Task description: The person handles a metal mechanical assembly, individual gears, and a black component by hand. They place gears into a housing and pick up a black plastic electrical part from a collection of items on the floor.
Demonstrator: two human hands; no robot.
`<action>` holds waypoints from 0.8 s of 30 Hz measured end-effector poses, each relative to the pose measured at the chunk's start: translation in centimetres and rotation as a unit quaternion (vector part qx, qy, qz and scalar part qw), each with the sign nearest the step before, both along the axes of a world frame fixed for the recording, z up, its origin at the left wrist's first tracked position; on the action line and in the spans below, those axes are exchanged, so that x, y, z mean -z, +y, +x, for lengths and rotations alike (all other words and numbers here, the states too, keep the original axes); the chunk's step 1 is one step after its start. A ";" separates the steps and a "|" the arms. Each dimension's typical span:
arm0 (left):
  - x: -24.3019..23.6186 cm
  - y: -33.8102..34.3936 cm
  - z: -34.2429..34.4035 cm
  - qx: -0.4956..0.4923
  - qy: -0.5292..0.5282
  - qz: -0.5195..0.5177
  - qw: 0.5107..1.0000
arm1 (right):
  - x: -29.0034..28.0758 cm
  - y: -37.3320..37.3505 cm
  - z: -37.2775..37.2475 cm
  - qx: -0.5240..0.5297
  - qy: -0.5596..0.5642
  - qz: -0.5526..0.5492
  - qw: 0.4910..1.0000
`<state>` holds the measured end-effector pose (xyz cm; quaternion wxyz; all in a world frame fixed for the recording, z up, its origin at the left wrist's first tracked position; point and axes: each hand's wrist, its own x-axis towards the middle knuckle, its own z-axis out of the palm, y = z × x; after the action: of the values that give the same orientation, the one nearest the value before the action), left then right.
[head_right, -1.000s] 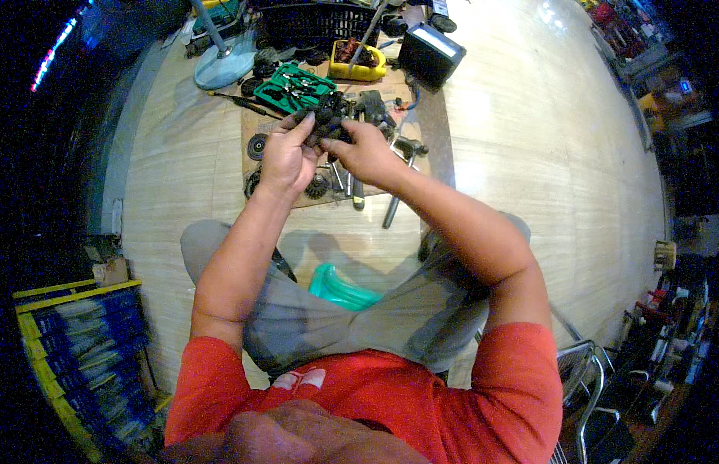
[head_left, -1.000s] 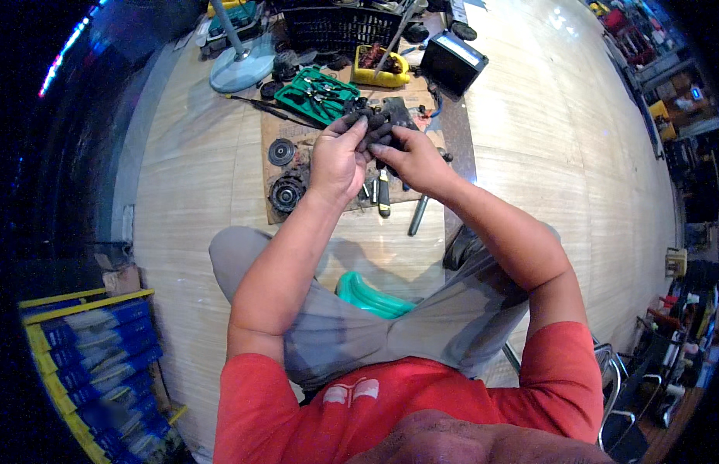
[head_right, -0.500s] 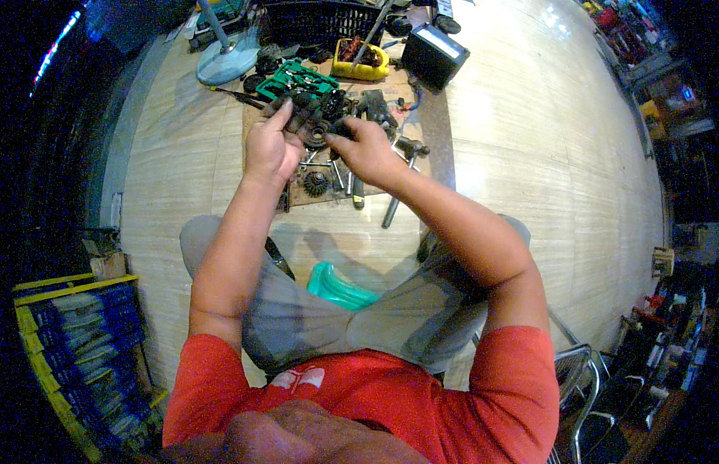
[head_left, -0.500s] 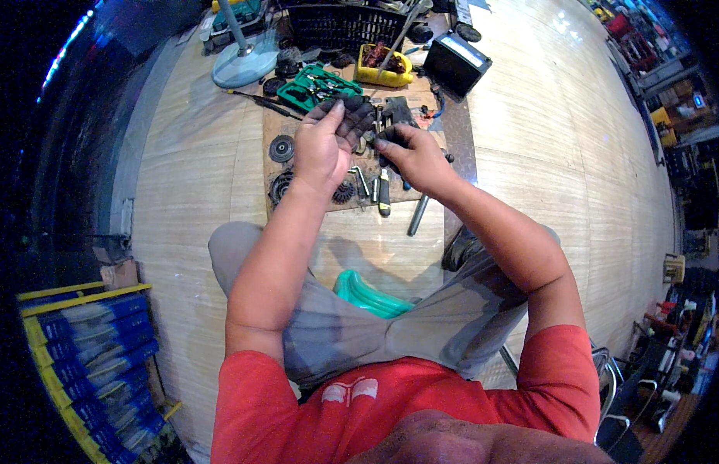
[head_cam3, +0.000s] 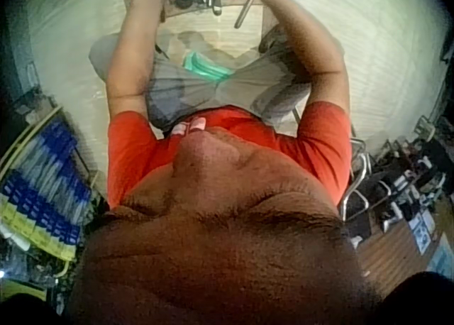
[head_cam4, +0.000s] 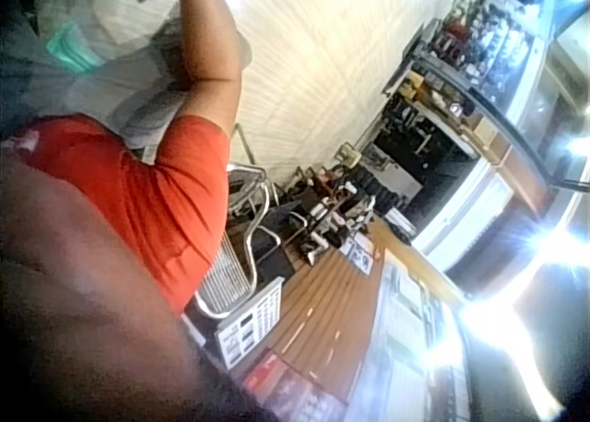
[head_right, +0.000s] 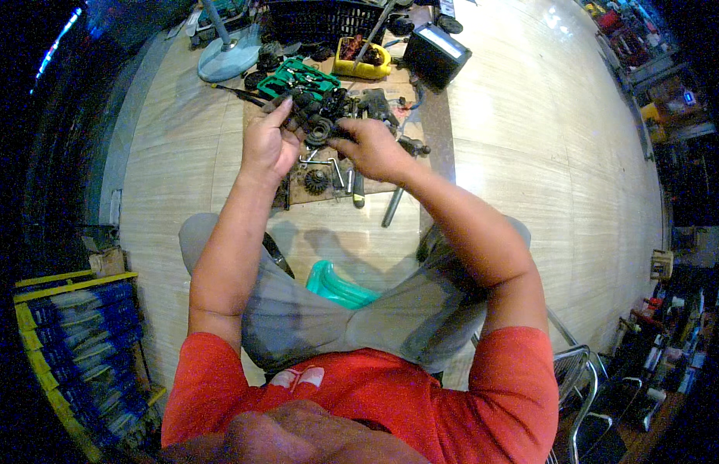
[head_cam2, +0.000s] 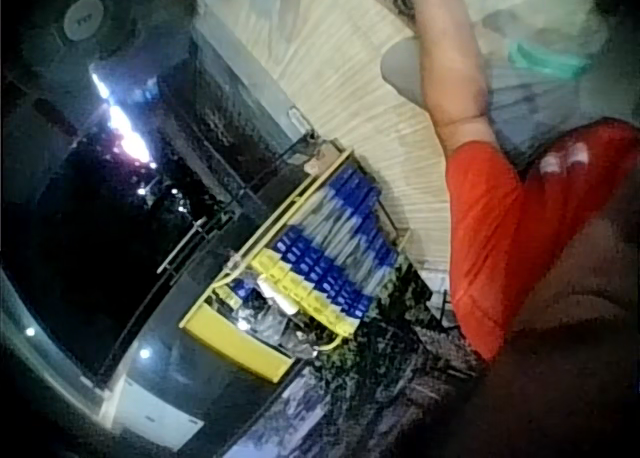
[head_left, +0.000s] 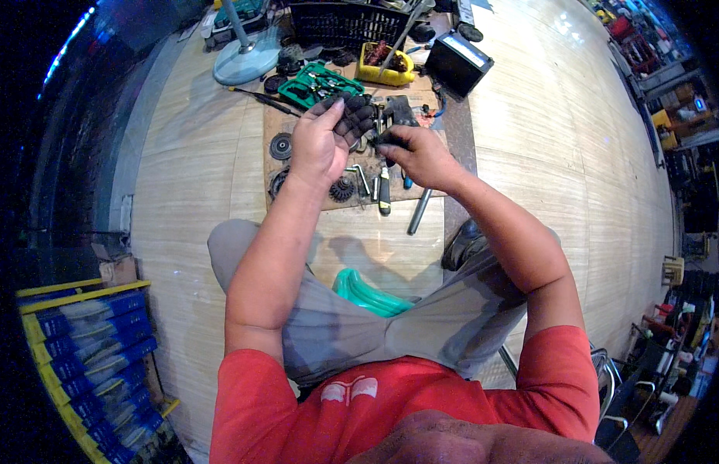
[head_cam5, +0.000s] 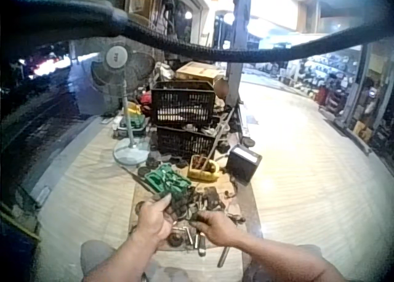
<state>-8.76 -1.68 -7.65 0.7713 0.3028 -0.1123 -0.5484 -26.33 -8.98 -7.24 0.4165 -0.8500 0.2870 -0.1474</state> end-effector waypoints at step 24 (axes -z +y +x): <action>-2.5 1.4 -3.9 0.229 -0.551 0.199 0.778 | -2.6 -3.0 -2.1 -0.042 0.122 -0.208 0.970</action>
<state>-12.68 -0.29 -5.11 0.3527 0.6651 -0.4724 -0.4584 -28.45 -11.98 -4.62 0.1984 -0.9406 0.2629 -0.0818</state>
